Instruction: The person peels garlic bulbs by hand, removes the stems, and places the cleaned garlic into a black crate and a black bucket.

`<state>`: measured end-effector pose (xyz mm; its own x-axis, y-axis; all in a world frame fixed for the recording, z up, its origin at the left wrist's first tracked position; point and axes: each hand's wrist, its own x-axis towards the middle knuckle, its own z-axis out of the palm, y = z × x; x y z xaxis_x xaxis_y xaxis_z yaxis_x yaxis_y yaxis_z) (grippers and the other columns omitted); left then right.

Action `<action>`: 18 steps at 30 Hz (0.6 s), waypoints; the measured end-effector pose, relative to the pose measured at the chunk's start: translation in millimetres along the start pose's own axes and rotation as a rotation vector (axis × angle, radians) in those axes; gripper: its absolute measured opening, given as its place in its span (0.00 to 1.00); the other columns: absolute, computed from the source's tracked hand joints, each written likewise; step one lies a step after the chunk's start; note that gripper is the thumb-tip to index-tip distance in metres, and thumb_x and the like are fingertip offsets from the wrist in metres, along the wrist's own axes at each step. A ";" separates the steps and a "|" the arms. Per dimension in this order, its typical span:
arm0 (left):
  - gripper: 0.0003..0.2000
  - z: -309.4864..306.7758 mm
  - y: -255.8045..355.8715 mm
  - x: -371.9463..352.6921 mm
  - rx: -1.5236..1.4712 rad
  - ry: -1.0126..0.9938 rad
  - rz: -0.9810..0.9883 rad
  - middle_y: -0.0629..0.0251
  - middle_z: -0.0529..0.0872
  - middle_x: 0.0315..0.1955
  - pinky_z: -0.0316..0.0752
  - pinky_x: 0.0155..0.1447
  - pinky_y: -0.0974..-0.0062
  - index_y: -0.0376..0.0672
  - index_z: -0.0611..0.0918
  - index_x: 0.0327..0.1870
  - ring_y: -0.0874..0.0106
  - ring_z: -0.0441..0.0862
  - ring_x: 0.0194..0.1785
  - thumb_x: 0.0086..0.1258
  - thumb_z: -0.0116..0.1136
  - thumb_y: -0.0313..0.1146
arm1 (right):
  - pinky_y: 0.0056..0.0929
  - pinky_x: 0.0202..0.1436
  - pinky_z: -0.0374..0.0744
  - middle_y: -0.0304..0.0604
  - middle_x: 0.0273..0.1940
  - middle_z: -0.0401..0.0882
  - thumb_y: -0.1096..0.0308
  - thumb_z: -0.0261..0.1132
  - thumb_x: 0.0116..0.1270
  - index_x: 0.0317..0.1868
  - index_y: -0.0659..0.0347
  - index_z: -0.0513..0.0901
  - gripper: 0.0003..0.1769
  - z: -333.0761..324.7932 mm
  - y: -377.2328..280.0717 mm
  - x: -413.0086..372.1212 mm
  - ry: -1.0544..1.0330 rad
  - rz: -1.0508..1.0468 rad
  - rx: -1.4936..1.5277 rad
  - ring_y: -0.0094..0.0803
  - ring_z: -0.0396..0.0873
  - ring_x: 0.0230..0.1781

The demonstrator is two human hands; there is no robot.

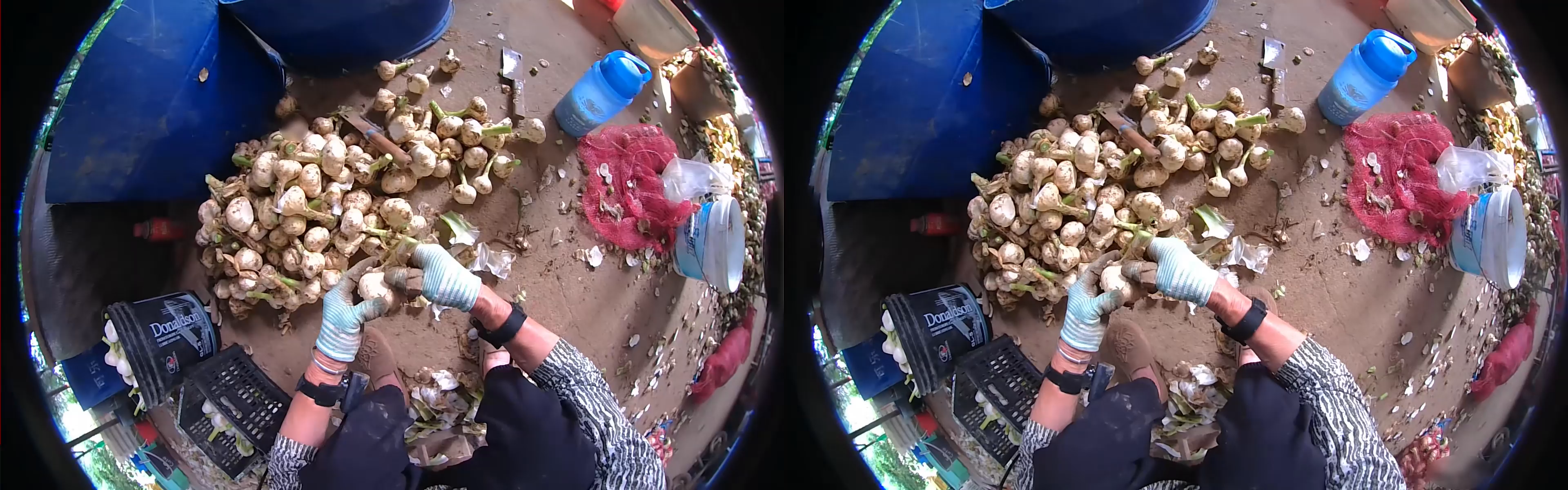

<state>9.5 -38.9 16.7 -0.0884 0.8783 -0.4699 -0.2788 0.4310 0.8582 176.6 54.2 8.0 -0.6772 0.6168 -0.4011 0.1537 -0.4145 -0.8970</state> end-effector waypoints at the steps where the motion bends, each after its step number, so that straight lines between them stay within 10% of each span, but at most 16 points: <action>1: 0.38 -0.7 -1.7 -1.5 -0.002 0.002 -0.002 0.61 0.76 0.48 0.73 0.56 0.76 0.32 0.69 0.58 0.72 0.75 0.50 0.45 0.74 0.36 | 0.23 0.27 0.73 0.37 0.23 0.76 0.60 0.63 0.60 0.37 0.66 0.79 0.16 -0.9 3.7 0.3 -0.012 -0.069 -0.116 0.20 0.71 0.23; 9: 0.34 10.4 -18.3 -8.5 -0.072 -0.024 -0.052 0.64 0.78 0.43 0.75 0.49 0.77 0.33 0.69 0.57 0.74 0.77 0.44 0.50 0.70 0.39 | 0.36 0.32 0.74 0.49 0.28 0.77 0.55 0.61 0.60 0.38 0.68 0.74 0.21 -5.7 20.0 1.4 0.010 -0.125 -0.387 0.34 0.75 0.28; 14: 0.36 10.1 -15.8 -11.4 -0.473 -0.052 -0.248 0.57 0.79 0.42 0.80 0.35 0.71 0.35 0.67 0.57 0.65 0.81 0.39 0.50 0.70 0.44 | 0.25 0.29 0.73 0.42 0.28 0.76 0.57 0.59 0.63 0.41 0.67 0.75 0.18 -15.9 -8.6 -6.4 -0.214 0.062 -0.143 0.24 0.71 0.28; 18: 0.39 7.1 -5.5 -10.5 -0.320 -0.095 -0.197 0.59 0.79 0.44 0.79 0.42 0.73 0.34 0.67 0.57 0.68 0.80 0.43 0.48 0.71 0.47 | 0.26 0.27 0.73 0.41 0.23 0.75 0.59 0.60 0.62 0.36 0.69 0.75 0.17 -15.7 -4.2 -4.1 -0.135 -0.115 -0.195 0.24 0.72 0.24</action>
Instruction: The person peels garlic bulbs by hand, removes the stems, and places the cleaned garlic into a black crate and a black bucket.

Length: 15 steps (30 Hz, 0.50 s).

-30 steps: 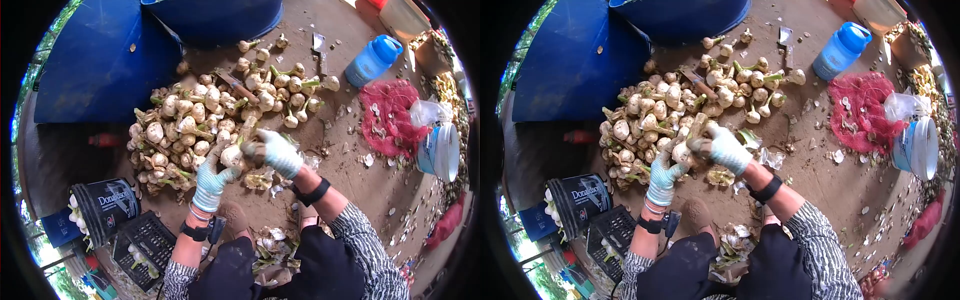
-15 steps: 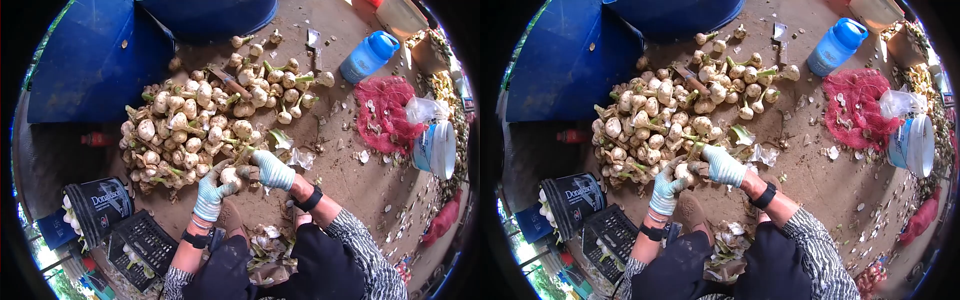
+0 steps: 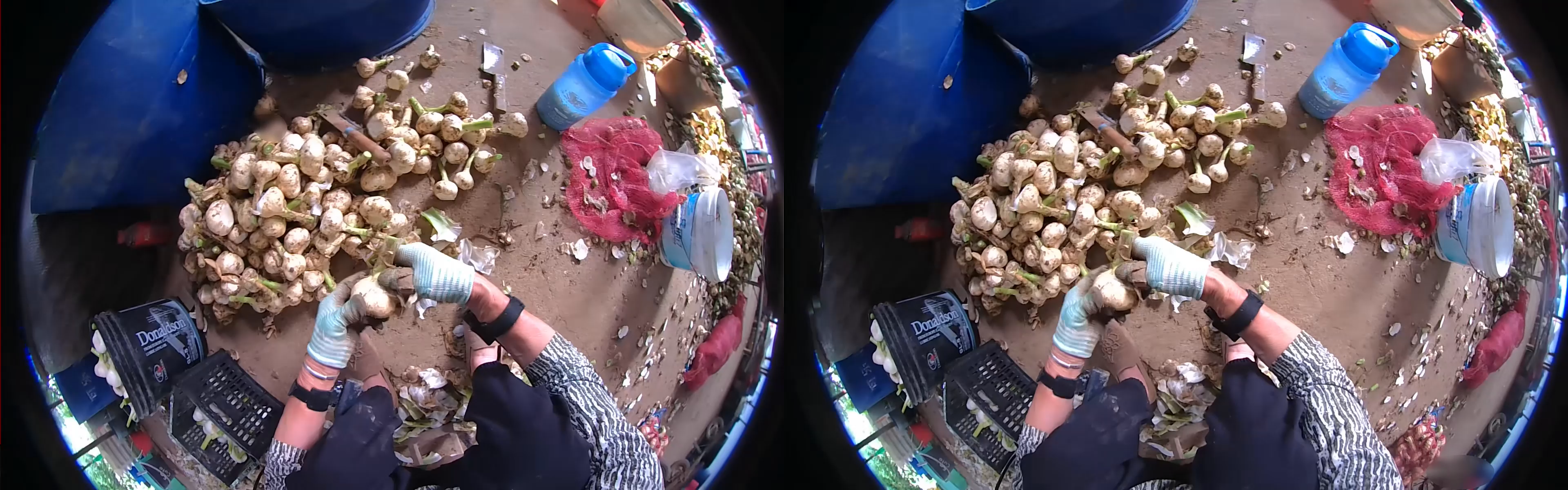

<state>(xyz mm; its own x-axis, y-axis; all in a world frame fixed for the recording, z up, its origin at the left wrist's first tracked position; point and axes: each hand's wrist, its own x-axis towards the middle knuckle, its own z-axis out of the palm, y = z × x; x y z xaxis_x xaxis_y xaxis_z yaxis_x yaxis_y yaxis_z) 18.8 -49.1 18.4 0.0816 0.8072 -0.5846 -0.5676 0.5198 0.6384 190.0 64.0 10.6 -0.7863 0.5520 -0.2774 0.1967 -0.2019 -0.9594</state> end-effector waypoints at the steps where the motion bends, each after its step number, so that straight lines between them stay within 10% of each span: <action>1: 0.40 1.4 -3.8 5.0 0.184 0.059 0.122 0.60 0.78 0.45 0.75 0.48 0.77 0.33 0.67 0.58 0.72 0.77 0.45 0.47 0.71 0.49 | 0.26 0.28 0.73 0.39 0.23 0.75 0.61 0.61 0.61 0.36 0.68 0.76 0.15 -2.4 -9.3 -6.6 -0.013 0.198 0.134 0.21 0.71 0.25; 5: 0.35 4.6 0.6 9.2 0.703 0.138 0.474 0.59 0.78 0.44 0.75 0.47 0.78 0.33 0.68 0.57 0.71 0.78 0.43 0.55 0.64 0.49 | 0.23 0.31 0.73 0.35 0.24 0.76 0.64 0.61 0.60 0.39 0.69 0.78 0.15 3.5 -1.6 -11.2 0.107 0.251 0.210 0.18 0.70 0.27; 7: 0.26 -6.6 16.2 10.0 -0.154 -0.066 -0.146 0.56 0.79 0.43 0.78 0.43 0.76 0.34 0.69 0.55 0.66 0.80 0.40 0.63 0.57 0.44 | 0.23 0.30 0.72 0.34 0.25 0.76 0.64 0.60 0.61 0.41 0.69 0.78 0.15 10.2 -3.7 -12.3 0.166 0.108 0.262 0.18 0.70 0.27; 8: 0.23 -1.3 12.6 1.4 -0.404 -0.049 -0.077 0.53 0.80 0.39 0.79 0.36 0.72 0.35 0.70 0.54 0.62 0.81 0.38 0.67 0.52 0.44 | 0.21 0.30 0.72 0.33 0.27 0.76 0.65 0.59 0.61 0.41 0.69 0.77 0.14 10.0 1.8 -11.7 0.138 0.109 0.135 0.18 0.70 0.27; 15: 0.30 -4.7 18.2 15.0 -0.056 -0.128 -0.089 0.60 0.82 0.33 0.78 0.34 0.74 0.35 0.73 0.51 0.68 0.80 0.34 0.57 0.61 0.52 | 0.20 0.31 0.73 0.35 0.30 0.79 0.63 0.64 0.61 0.38 0.69 0.80 0.14 15.2 18.4 -3.0 0.135 0.338 0.484 0.16 0.73 0.31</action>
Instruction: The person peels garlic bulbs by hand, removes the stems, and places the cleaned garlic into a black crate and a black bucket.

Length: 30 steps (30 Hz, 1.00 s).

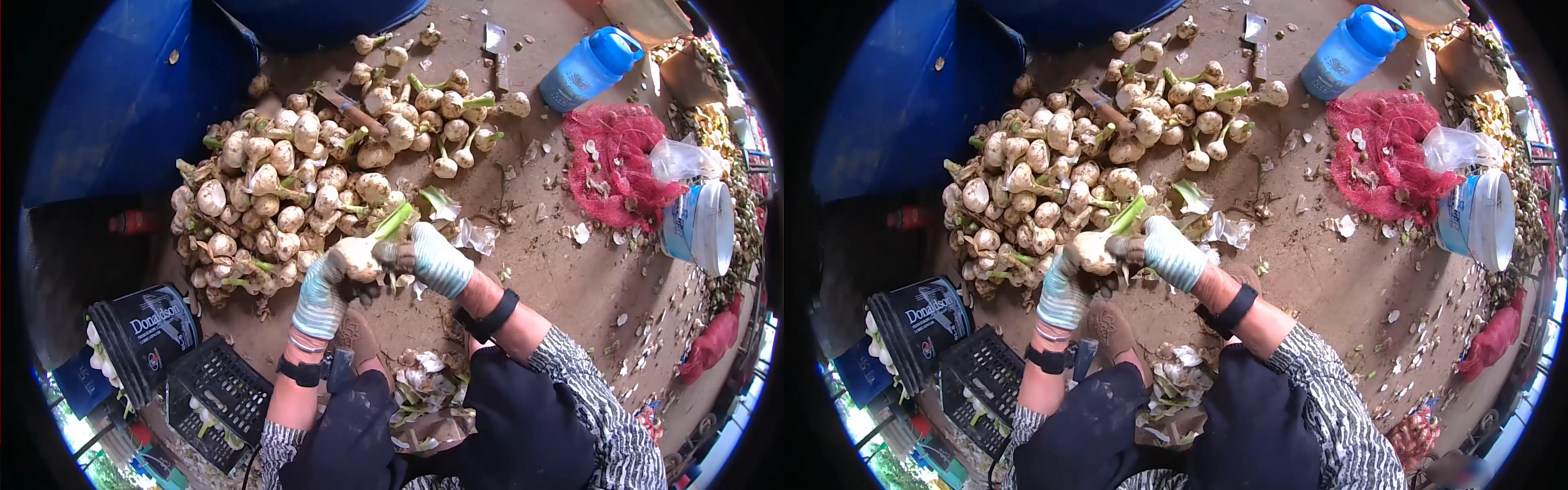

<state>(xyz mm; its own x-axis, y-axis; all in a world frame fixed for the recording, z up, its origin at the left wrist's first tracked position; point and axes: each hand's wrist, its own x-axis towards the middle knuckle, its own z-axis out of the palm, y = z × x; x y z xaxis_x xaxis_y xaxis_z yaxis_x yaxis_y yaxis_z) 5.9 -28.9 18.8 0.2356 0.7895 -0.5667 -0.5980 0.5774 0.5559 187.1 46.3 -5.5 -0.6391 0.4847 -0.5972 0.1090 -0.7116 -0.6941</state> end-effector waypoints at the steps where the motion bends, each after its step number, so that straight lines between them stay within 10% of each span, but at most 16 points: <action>1: 0.30 1.4 -2.1 1.5 0.000 -0.001 -0.003 0.60 0.82 0.33 0.78 0.34 0.74 0.35 0.73 0.51 0.68 0.80 0.34 0.57 0.61 0.52 | 0.20 0.31 0.73 0.35 0.30 0.79 0.63 0.64 0.61 0.38 0.69 0.80 0.14 -5.0 9.2 4.0 0.002 0.001 0.002 0.16 0.73 0.31; 3: 0.33 6.7 -7.9 5.4 0.640 0.237 0.520 0.62 0.81 0.37 0.77 0.45 0.75 0.35 0.72 0.54 0.72 0.79 0.39 0.48 0.71 0.42 | 0.18 0.22 0.69 0.32 0.25 0.77 0.66 0.66 0.57 0.33 0.68 0.80 0.11 -11.8 22.8 11.5 0.003 -0.675 -0.608 0.15 0.70 0.24; 6: 0.33 16.8 -10.2 -1.4 0.858 0.305 0.587 0.63 0.80 0.39 0.79 0.43 0.76 0.34 0.72 0.53 0.73 0.79 0.39 0.42 0.73 0.28 | 0.18 0.25 0.71 0.32 0.25 0.78 0.70 0.64 0.55 0.36 0.66 0.80 0.10 0.6 11.2 2.2 -0.025 -0.278 0.090 0.15 0.70 0.24; 8: 0.20 1.2 -14.7 -3.7 -0.067 0.368 0.185 0.62 0.81 0.36 0.79 0.42 0.75 0.35 0.76 0.47 0.73 0.80 0.37 0.53 0.66 0.28 | 0.18 0.29 0.72 0.33 0.26 0.78 0.72 0.63 0.54 0.39 0.63 0.80 0.10 -0.4 9.5 -6.0 -0.055 -0.332 -0.036 0.16 0.71 0.24; 12: 0.18 -14.0 0.2 -1.7 -0.312 0.038 -0.096 0.63 0.81 0.36 0.78 0.40 0.78 0.34 0.75 0.48 0.73 0.80 0.37 0.60 0.62 0.35 | 0.17 0.27 0.72 0.35 0.25 0.79 0.67 0.63 0.55 0.39 0.63 0.80 0.12 5.5 20.9 -10.8 -0.016 -0.424 -0.304 0.16 0.72 0.25; 14: 0.24 -11.1 -11.0 6.1 0.852 0.521 0.415 0.57 0.81 0.37 0.76 0.37 0.79 0.33 0.76 0.48 0.72 0.79 0.36 0.58 0.64 0.43 | 0.15 0.23 0.72 0.38 0.25 0.79 0.66 0.60 0.58 0.38 0.62 0.79 0.10 2.3 25.5 -6.2 0.018 -0.177 -0.176 0.18 0.73 0.23; 16: 0.28 -9.3 -8.7 -1.9 1.067 0.381 0.362 0.58 0.82 0.37 0.75 0.44 0.77 0.31 0.75 0.52 0.71 0.79 0.39 0.52 0.70 0.37 | 0.14 0.20 0.71 0.39 0.26 0.79 0.66 0.60 0.59 0.38 0.63 0.79 0.10 -2.8 27.9 -10.5 0.011 -0.177 -0.162 0.18 0.74 0.22; 18: 0.28 3.0 7.1 -13.7 0.364 0.227 0.135 0.58 0.82 0.39 0.75 0.46 0.77 0.29 0.75 0.50 0.72 0.79 0.41 0.53 0.69 0.41 | 0.15 0.19 0.70 0.39 0.27 0.79 0.67 0.61 0.58 0.38 0.65 0.78 0.11 -5.1 8.7 -26.7 -0.129 -0.327 0.077 0.17 0.74 0.22; 20: 0.29 -11.6 3.4 -6.8 0.361 0.108 0.198 0.58 0.80 0.42 0.77 0.43 0.77 0.27 0.72 0.52 0.72 0.80 0.42 0.58 0.63 0.44 | 0.15 0.20 0.70 0.38 0.28 0.79 0.69 0.61 0.58 0.38 0.67 0.78 0.10 -4.0 0.8 -28.9 -0.105 -0.095 0.393 0.17 0.73 0.22; 25: 0.21 -12.6 -15.9 4.7 0.272 0.367 0.178 0.61 0.82 0.35 0.75 0.44 0.79 0.30 0.76 0.46 0.74 0.79 0.38 0.64 0.57 0.43 | 0.19 0.25 0.73 0.36 0.23 0.79 0.68 0.61 0.59 0.36 0.66 0.80 0.09 14.3 1.9 -22.0 -0.026 -0.177 -0.139 0.20 0.74 0.22; 30: 0.22 -10.7 -9.4 1.4 0.059 0.206 0.155 0.58 0.82 0.38 0.76 0.46 0.77 0.30 0.76 0.47 0.70 0.80 0.40 0.65 0.55 0.44 | 0.22 0.26 0.74 0.38 0.24 0.79 0.70 0.56 0.57 0.35 0.66 0.79 0.09 -26.2 22.4 -0.6 0.266 -0.075 -0.269 0.23 0.74 0.21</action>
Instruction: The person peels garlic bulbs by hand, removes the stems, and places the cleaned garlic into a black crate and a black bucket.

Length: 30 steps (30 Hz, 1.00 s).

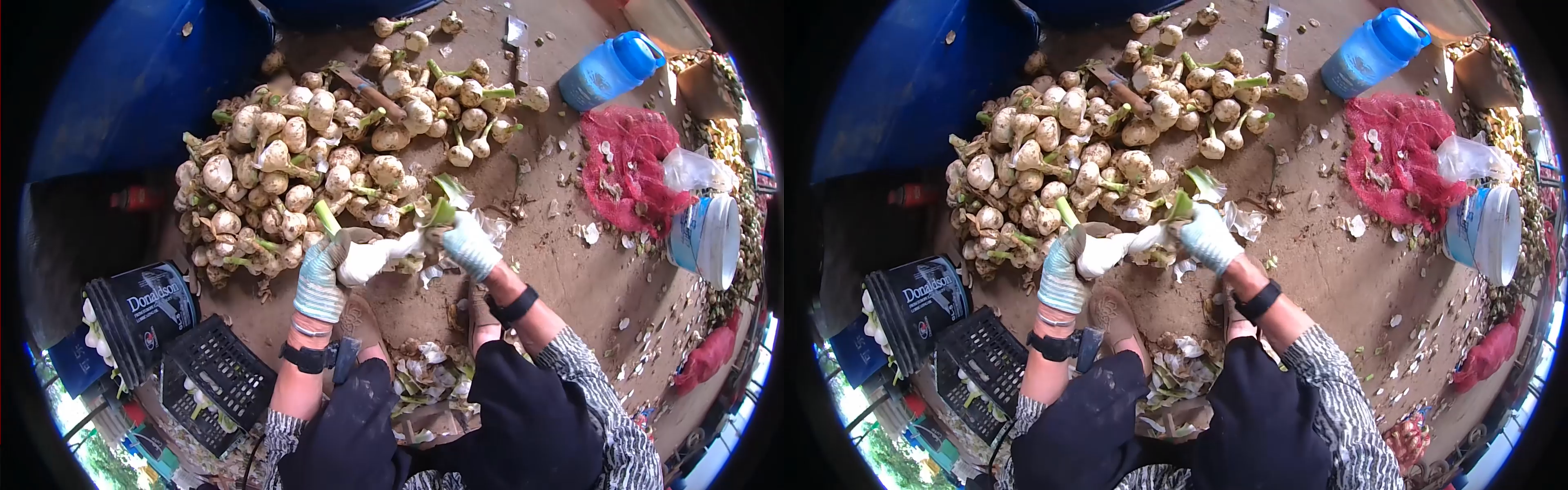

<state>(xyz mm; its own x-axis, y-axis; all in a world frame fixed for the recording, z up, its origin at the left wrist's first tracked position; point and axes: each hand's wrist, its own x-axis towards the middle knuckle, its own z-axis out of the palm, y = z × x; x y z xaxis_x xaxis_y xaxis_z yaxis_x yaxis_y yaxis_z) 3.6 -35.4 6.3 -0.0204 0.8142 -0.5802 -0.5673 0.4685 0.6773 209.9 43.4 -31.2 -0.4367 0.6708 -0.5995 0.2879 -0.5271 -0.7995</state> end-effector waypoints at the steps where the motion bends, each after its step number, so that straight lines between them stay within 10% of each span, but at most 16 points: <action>1: 0.23 -3.9 -2.1 0.4 -0.043 -0.014 -0.017 0.57 0.82 0.39 0.76 0.48 0.76 0.30 0.75 0.47 0.69 0.80 0.41 0.64 0.55 0.45 | 0.23 0.25 0.73 0.38 0.23 0.78 0.71 0.56 0.57 0.35 0.65 0.79 0.09 -1.8 3.7 -1.1 -0.025 0.030 -0.009 0.23 0.74 0.20; 6: 0.21 -11.5 -16.1 5.9 -0.316 0.029 -0.008 0.54 0.80 0.42 0.77 0.52 0.68 0.34 0.77 0.43 0.63 0.80 0.45 0.63 0.56 0.46 | 0.36 0.37 0.76 0.50 0.29 0.78 0.73 0.59 0.51 0.44 0.57 0.77 0.17 14.4 10.1 -10.0 -0.020 -0.447 -0.534 0.41 0.79 0.33; 10: 0.15 -18.2 -15.8 3.2 -0.446 -0.012 0.041 0.54 0.79 0.41 0.74 0.55 0.62 0.34 0.78 0.35 0.60 0.79 0.47 0.61 0.59 0.41 | 0.42 0.46 0.75 0.52 0.43 0.76 0.65 0.64 0.49 0.48 0.58 0.75 0.23 6.3 0.4 -15.7 -0.068 -0.227 -1.191 0.50 0.75 0.44; 16: 0.21 -6.8 -25.9 8.7 -0.208 0.034 0.065 0.57 0.80 0.40 0.79 0.46 0.71 0.30 0.74 0.45 0.66 0.79 0.42 0.61 0.60 0.40 | 0.41 0.47 0.74 0.54 0.46 0.74 0.54 0.69 0.48 0.49 0.60 0.73 0.30 33.8 -12.6 -16.2 -0.014 -0.576 -0.554 0.50 0.74 0.46; 19: 0.20 -10.1 -32.7 7.8 -0.106 0.072 -0.010 0.58 0.80 0.38 0.78 0.45 0.72 0.32 0.75 0.42 0.67 0.79 0.40 0.60 0.61 0.41 | 0.30 0.28 0.77 0.45 0.24 0.79 0.60 0.69 0.51 0.41 0.64 0.75 0.21 50.5 -8.4 -15.3 0.039 -0.492 -0.283 0.40 0.79 0.23; 23: 0.08 -14.0 -43.1 11.8 -0.389 0.047 0.124 0.59 0.80 0.33 0.77 0.45 0.68 0.33 0.77 0.37 0.64 0.79 0.37 0.63 0.53 0.28 | 0.20 0.20 0.71 0.36 0.22 0.75 0.62 0.68 0.55 0.38 0.66 0.77 0.16 41.0 -7.9 -26.8 -0.094 -0.045 0.025 0.17 0.72 0.19; 26: 0.21 -15.1 -26.7 5.7 -0.431 -0.036 0.135 0.56 0.81 0.38 0.74 0.53 0.58 0.34 0.79 0.36 0.58 0.78 0.44 0.61 0.57 0.48 | 0.28 0.26 0.75 0.40 0.22 0.79 0.60 0.68 0.56 0.35 0.62 0.81 0.14 30.4 14.0 -26.8 -0.177 0.115 -0.078 0.25 0.77 0.21; 30: 0.24 -23.0 -9.9 7.7 -0.450 -0.019 0.105 0.52 0.81 0.42 0.75 0.53 0.60 0.28 0.76 0.44 0.58 0.78 0.47 0.63 0.56 0.47 | 0.38 0.39 0.76 0.51 0.35 0.80 0.61 0.67 0.51 0.44 0.55 0.80 0.18 28.1 55.8 -39.0 -0.469 -0.398 -0.918 0.48 0.78 0.35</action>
<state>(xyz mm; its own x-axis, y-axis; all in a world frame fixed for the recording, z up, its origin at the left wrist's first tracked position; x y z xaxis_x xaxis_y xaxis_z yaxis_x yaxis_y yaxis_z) -9.9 -41.7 -15.3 -0.0844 0.8574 -0.5076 -0.8639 0.1909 0.4661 219.1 -26.9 -51.3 -0.8627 0.3396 -0.3747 0.4932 0.4009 -0.7721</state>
